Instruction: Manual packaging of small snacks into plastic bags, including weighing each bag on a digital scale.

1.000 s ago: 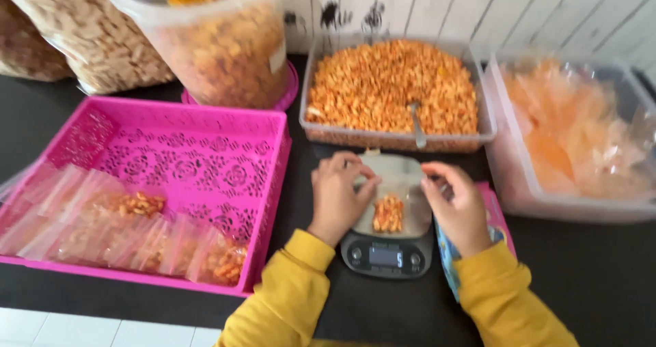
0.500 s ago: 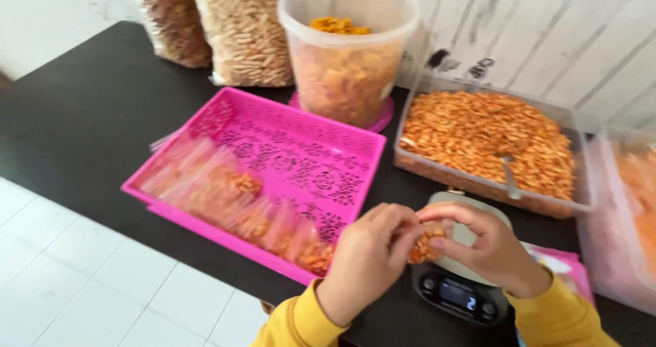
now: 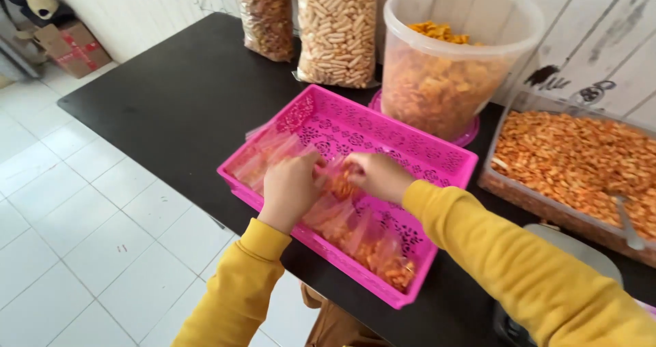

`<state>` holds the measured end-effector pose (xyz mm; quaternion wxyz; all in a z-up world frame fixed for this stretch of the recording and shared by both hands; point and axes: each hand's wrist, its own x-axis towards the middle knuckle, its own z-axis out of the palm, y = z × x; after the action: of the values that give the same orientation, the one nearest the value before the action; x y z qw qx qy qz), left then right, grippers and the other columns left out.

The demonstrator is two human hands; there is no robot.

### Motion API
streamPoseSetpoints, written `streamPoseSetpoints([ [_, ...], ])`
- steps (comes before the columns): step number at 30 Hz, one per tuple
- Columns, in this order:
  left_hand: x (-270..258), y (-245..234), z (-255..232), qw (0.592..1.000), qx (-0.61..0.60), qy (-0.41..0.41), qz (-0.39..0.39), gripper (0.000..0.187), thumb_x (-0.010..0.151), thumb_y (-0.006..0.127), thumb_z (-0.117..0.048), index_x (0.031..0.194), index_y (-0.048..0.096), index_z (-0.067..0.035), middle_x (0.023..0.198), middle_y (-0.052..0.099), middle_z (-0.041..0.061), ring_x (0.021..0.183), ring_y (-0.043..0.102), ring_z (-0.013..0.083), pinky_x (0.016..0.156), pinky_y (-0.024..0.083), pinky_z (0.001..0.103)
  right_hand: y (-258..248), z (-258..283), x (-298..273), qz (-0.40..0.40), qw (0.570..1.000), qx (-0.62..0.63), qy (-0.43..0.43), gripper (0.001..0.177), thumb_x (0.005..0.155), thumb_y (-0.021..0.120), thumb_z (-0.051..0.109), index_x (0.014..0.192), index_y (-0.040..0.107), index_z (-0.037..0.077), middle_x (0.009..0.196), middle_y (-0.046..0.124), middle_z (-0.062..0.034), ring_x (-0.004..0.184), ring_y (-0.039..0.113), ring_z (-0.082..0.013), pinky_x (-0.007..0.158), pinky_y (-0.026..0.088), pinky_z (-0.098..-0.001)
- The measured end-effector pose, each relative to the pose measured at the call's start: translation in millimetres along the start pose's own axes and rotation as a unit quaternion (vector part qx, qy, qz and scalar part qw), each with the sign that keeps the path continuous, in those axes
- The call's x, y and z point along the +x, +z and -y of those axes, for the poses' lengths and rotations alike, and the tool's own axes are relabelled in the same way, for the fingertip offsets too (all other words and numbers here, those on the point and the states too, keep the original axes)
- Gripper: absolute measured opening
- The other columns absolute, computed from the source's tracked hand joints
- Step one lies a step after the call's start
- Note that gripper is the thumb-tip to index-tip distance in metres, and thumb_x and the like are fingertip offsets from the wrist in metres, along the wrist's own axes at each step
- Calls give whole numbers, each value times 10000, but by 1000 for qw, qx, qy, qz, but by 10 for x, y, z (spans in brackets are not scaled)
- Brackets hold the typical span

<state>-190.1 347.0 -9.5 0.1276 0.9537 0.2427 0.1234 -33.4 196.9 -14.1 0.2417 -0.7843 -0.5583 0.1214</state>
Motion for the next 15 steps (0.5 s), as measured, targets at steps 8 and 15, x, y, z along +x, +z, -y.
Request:
streamPoseSetpoints([
  [8, -52, -59, 217, 999, 26, -41, 23, 275, 823, 697, -420, 1054, 632, -284, 819, 755, -48, 943, 721, 256, 849, 530, 443, 313, 17, 304, 66, 993, -69, 66, 219, 826, 747, 364, 978, 681, 221, 858, 750, -12, 947, 724, -268, 836, 554, -402],
  [15, -150, -512, -184, 1000, 7, -18, 23, 405, 877, 647, -478, 1224, 585, -278, 947, 733, -6, 1040, 681, 277, 892, 502, 496, -50, 148, 89, 44, 996, 47, 67, 174, 847, 697, 291, 992, 747, 208, 924, 784, -36, 976, 731, -245, 843, 552, -380],
])
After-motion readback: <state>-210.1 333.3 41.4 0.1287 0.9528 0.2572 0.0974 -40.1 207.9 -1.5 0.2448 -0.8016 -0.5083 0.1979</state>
